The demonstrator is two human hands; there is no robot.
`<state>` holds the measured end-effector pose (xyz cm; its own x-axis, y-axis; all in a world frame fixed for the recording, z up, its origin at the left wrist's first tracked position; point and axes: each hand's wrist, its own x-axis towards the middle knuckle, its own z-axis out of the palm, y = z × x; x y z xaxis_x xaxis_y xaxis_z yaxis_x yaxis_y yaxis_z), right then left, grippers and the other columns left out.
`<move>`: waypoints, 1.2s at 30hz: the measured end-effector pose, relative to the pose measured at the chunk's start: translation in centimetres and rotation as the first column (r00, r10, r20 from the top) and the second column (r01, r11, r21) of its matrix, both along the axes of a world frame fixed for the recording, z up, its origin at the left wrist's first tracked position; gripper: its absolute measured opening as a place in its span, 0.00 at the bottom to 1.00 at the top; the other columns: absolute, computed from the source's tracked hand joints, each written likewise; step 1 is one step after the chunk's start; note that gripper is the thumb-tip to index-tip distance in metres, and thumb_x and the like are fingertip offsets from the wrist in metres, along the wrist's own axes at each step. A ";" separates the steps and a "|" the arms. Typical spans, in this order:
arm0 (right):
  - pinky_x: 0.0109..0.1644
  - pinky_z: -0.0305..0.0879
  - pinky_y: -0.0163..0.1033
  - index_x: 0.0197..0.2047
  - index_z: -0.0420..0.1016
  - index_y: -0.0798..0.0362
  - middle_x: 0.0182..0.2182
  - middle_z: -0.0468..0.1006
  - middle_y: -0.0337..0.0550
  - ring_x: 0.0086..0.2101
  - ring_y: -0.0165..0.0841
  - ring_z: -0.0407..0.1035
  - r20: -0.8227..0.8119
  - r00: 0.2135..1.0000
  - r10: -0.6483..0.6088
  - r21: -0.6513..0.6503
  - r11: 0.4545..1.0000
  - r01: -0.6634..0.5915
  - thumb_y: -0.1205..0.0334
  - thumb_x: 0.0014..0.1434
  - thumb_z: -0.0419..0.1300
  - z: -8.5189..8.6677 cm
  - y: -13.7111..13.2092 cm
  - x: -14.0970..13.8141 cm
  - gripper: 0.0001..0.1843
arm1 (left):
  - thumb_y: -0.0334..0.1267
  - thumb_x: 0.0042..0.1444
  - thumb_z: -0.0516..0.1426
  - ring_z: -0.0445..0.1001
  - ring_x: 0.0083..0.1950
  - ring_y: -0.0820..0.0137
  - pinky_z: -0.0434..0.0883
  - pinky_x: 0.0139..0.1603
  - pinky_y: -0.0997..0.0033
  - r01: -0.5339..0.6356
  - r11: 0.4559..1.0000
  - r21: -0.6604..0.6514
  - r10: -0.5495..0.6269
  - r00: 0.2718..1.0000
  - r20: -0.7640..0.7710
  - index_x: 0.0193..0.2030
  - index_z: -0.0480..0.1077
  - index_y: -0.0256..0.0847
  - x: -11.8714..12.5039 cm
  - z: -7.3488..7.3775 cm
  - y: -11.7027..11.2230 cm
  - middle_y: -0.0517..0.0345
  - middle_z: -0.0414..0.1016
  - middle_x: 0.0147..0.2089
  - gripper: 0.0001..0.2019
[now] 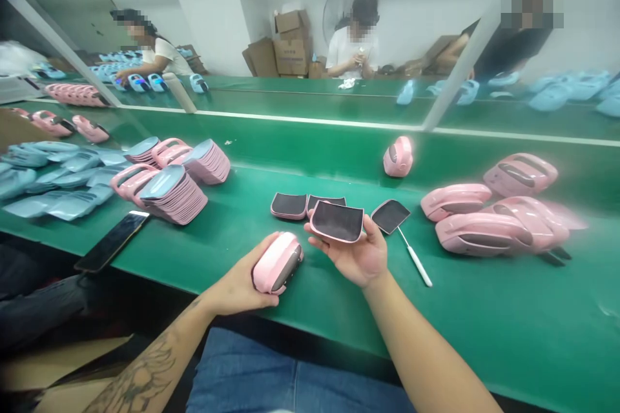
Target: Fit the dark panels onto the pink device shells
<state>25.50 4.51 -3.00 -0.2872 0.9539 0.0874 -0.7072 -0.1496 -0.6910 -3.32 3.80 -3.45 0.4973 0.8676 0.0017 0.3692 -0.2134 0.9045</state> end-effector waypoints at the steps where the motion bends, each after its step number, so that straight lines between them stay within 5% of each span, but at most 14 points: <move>1: 0.70 0.56 0.70 0.64 0.73 0.48 0.66 0.74 0.54 0.61 0.55 0.72 -0.012 1.000 -0.006 -0.007 1.000 0.006 0.30 0.68 0.41 0.0 -0.1 -0.1 0.40 | 0.40 0.40 0.76 0.67 0.71 0.43 0.65 0.72 0.41 -0.024 0.999 -0.029 0.026 0.997 0.068 0.77 0.55 0.52 0.6 -0.3 0.3 0.47 0.64 0.74 0.58; 3: 0.69 0.57 0.70 0.64 0.73 0.48 0.64 0.75 0.55 0.61 0.55 0.73 0.000 0.999 -0.055 -0.012 0.998 0.055 0.29 0.68 0.42 0.0 -0.2 -0.3 0.40 | 0.45 0.44 0.74 0.71 0.68 0.43 0.68 0.70 0.43 -0.041 0.995 -0.088 0.063 0.960 0.271 0.76 0.59 0.47 2.1 -0.6 0.9 0.44 0.69 0.70 0.52; 6: 0.68 0.61 0.69 0.65 0.72 0.47 0.64 0.75 0.54 0.62 0.54 0.71 0.103 0.965 -0.242 0.046 0.970 0.239 0.31 0.68 0.49 -0.3 -0.1 -0.7 0.36 | 0.57 0.53 0.69 0.70 0.69 0.43 0.69 0.69 0.44 -0.060 0.993 -0.103 0.111 0.779 0.617 0.75 0.58 0.44 5.1 -0.5 2.3 0.40 0.68 0.71 0.47; 10: 0.74 0.54 0.61 0.70 0.66 0.45 0.69 0.69 0.51 0.67 0.52 0.64 0.311 0.780 -0.543 0.312 0.834 0.456 0.36 0.59 0.68 -1.3 0.1 -1.0 0.42 | 0.59 0.56 0.66 0.66 0.72 0.46 0.68 0.70 0.46 -0.151 0.988 -0.014 0.107 0.628 0.771 0.76 0.55 0.48 9.5 0.3 4.5 0.42 0.63 0.75 0.45; 14: 0.75 0.52 0.62 0.73 0.59 0.46 0.72 0.63 0.52 0.70 0.53 0.58 0.491 0.602 -0.630 0.457 0.774 0.438 0.37 0.58 0.68 -1.7 0.1 -1.0 0.47 | 0.57 0.51 0.71 0.71 0.69 0.47 0.71 0.68 0.47 -0.150 0.988 0.048 0.058 0.632 0.773 0.73 0.59 0.49 12.2 0.4 5.6 0.43 0.66 0.72 0.47; 20: 0.71 0.57 0.63 0.74 0.59 0.45 0.71 0.64 0.53 0.68 0.55 0.61 0.636 0.418 -0.649 0.566 0.760 0.318 0.34 0.54 0.70 -1.4 -0.2 -0.8 0.51 | 0.57 0.48 0.72 0.70 0.69 0.45 0.68 0.69 0.43 -0.059 0.998 0.024 0.021 0.665 0.746 0.75 0.57 0.48 11.7 -1.4 4.6 0.41 0.67 0.72 0.50; 28: 0.71 0.58 0.62 0.75 0.57 0.43 0.71 0.61 0.54 0.68 0.56 0.59 0.660 0.405 -0.633 0.575 0.772 0.270 0.26 0.50 0.69 -1.7 -0.3 -0.9 0.57 | 0.57 0.51 0.71 0.72 0.67 0.46 0.71 0.68 0.48 -0.063 0.996 0.064 -0.007 0.656 0.755 0.74 0.58 0.46 11.6 -1.1 4.3 0.42 0.70 0.69 0.48; 36: 0.72 0.57 0.62 0.75 0.55 0.42 0.71 0.61 0.53 0.68 0.55 0.58 0.670 0.409 -0.620 0.571 0.782 0.249 0.31 0.49 0.73 -2.0 -0.1 -0.9 0.58 | 0.52 0.52 0.72 0.71 0.68 0.44 0.68 0.69 0.44 -0.066 0.995 0.074 -0.012 0.667 0.745 0.71 0.62 0.43 11.4 -1.5 4.3 0.40 0.70 0.69 0.43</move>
